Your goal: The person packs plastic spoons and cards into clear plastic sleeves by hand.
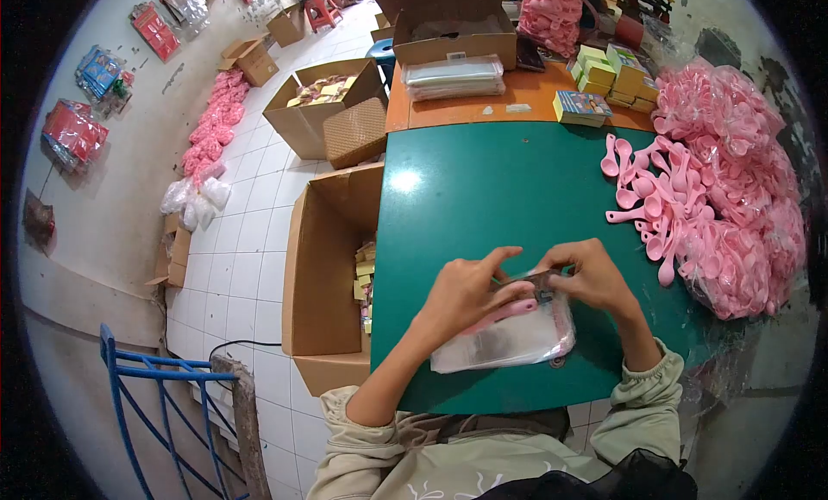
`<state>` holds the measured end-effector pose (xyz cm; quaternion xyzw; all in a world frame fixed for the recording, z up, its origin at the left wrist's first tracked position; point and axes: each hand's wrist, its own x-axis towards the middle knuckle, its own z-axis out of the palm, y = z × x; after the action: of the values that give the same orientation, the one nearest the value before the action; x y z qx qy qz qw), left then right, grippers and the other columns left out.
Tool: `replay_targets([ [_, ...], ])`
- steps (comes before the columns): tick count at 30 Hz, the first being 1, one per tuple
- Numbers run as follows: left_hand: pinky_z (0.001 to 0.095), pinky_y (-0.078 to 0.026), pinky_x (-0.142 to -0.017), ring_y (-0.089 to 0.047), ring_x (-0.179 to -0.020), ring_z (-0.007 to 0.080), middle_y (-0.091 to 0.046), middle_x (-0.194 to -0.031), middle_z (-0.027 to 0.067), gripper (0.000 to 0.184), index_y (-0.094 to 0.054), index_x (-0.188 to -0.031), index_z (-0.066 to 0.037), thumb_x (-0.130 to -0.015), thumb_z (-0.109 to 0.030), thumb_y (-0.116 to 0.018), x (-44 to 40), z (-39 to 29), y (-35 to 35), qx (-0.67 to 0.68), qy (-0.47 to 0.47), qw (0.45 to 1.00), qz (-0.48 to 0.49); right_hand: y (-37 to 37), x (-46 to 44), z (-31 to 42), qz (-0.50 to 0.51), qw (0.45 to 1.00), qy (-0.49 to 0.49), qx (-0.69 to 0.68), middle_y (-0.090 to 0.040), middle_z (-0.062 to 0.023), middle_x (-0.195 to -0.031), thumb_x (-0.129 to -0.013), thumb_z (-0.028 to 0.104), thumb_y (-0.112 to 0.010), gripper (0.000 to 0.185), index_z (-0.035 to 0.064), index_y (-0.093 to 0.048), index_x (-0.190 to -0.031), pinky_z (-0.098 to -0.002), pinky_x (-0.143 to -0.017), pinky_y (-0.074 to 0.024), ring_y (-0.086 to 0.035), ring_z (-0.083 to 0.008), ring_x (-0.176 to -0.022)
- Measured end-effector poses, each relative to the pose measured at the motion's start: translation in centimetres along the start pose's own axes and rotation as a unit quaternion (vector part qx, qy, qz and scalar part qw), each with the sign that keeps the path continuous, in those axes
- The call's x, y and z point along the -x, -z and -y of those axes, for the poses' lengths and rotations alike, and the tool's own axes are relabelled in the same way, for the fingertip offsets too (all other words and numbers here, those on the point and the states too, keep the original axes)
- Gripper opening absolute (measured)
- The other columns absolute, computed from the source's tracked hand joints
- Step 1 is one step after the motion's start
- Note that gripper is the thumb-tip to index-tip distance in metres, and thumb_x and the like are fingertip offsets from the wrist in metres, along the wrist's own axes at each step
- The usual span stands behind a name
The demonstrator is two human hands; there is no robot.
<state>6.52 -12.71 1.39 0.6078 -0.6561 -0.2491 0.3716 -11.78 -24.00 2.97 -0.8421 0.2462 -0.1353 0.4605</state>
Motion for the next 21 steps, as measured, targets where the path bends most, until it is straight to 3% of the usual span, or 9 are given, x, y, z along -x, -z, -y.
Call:
replay_targets([
  [2,0.0294,-0.052,-0.06,-0.066,-0.063,0.0223,-0.066,-0.074,0.0155,0.042,-0.055,-0.116,-0.009,-0.079,-0.024,-0.068,0.0,0.4,1.8,-0.065,0.02,0.998,0.017,0.8,0.0,-0.1,-0.037,0.998,-0.04,-0.044,-0.061,-0.0047,-0.065,-0.07,0.011,-0.072,0.017,-0.0004,-0.064,-0.08,-0.0252,-0.056,-0.0427,-0.053,-0.0085,-0.06],
  [3,0.0273,-0.052,-0.064,-0.065,-0.066,0.0185,-0.067,-0.077,0.0126,0.051,-0.049,-0.124,-0.009,-0.078,-0.018,-0.07,-0.1,0.9,2.8,-0.015,0.053,0.996,0.063,1.1,0.0,0.0,-0.058,0.996,-0.042,-0.055,-0.059,-0.0031,-0.064,-0.07,0.011,-0.072,0.016,-0.0003,-0.063,-0.077,-0.0244,-0.055,-0.0413,-0.051,-0.0075,-0.06],
  [5,0.0264,-0.052,-0.067,-0.064,-0.07,0.0152,-0.066,-0.079,0.0101,0.06,-0.043,-0.13,-0.01,-0.077,-0.014,-0.071,-0.2,2.3,3.2,0.158,0.046,0.986,0.04,1.6,0.0,0.3,-0.098,0.991,-0.046,-0.077,-0.056,0.0001,-0.062,-0.07,0.012,-0.072,0.016,0.0,-0.061,-0.071,-0.023,-0.053,-0.0384,-0.048,-0.0056,-0.059],
  [7,0.0254,-0.051,-0.072,-0.061,-0.078,0.0099,-0.064,-0.081,0.0061,0.072,-0.032,-0.137,-0.01,-0.076,-0.008,-0.071,-0.3,2.6,3.7,0.278,0.073,0.957,0.034,1.7,-0.2,0.3,-0.049,0.986,-0.062,-0.148,-0.057,-0.0006,-0.064,-0.07,0.007,-0.072,0.013,0.0012,-0.06,-0.071,-0.0222,-0.056,-0.0399,-0.051,-0.0059,-0.062],
  [10,0.0251,-0.051,-0.072,-0.061,-0.077,0.0093,-0.064,-0.081,0.0074,0.073,-0.03,-0.138,-0.011,-0.077,-0.008,-0.07,-0.3,2.6,3.3,0.249,0.087,0.965,0.008,1.6,-0.3,-0.9,0.0,0.972,-0.08,-0.223,-0.056,0.0009,-0.064,-0.069,0.007,-0.073,0.015,0.0024,-0.059,-0.072,-0.0212,-0.054,-0.0379,-0.048,-0.0051,-0.06],
  [16,0.0294,-0.052,-0.078,-0.062,-0.089,0.0167,-0.065,-0.093,0.0132,0.073,-0.027,-0.138,-0.011,-0.079,-0.008,-0.069,-0.4,2.4,2.1,0.335,0.075,0.937,0.062,1.4,-0.4,-1.0,-0.074,0.963,-0.093,-0.241,-0.056,0.0009,-0.066,-0.071,0.005,-0.071,0.013,0.0022,-0.059,-0.073,-0.0211,-0.057,-0.0418,-0.05,-0.005,-0.061],
  [17,0.0303,-0.052,-0.08,-0.062,-0.092,0.0183,-0.063,-0.096,0.0148,0.072,-0.025,-0.139,-0.011,-0.08,-0.009,-0.067,-0.4,2.6,1.7,0.29,0.061,0.955,0.022,1.4,-0.4,-1.3,-0.079,0.968,-0.09,-0.219,-0.056,0.0007,-0.067,-0.071,0.005,-0.071,0.013,0.0019,-0.059,-0.073,-0.0214,-0.058,-0.0431,-0.051,-0.0053,-0.063],
  [19,0.0321,-0.052,-0.082,-0.061,-0.097,0.0215,-0.061,-0.104,0.0182,0.07,-0.021,-0.14,-0.012,-0.084,-0.01,-0.063,-0.5,3.1,0.8,0.199,0.03,0.978,-0.059,1.0,-0.8,-1.7,-0.203,0.967,-0.036,-0.153,-0.059,-0.0014,-0.07,-0.072,0.006,-0.07,0.012,0.0014,-0.06,-0.076,-0.0226,-0.06,-0.0446,-0.055,-0.0076,-0.065],
  [21,0.0335,-0.051,-0.083,-0.06,-0.099,0.0234,-0.058,-0.108,0.0202,0.069,-0.012,-0.142,-0.013,-0.089,-0.013,-0.056,-0.6,3.6,0.0,0.228,0.082,0.969,-0.048,0.7,-1.0,-1.1,-0.258,0.963,0.007,-0.07,-0.061,-0.0041,-0.076,-0.072,0.007,-0.07,0.013,0.0015,-0.062,-0.081,-0.025,-0.063,-0.0462,-0.058,-0.0116,-0.071],
])
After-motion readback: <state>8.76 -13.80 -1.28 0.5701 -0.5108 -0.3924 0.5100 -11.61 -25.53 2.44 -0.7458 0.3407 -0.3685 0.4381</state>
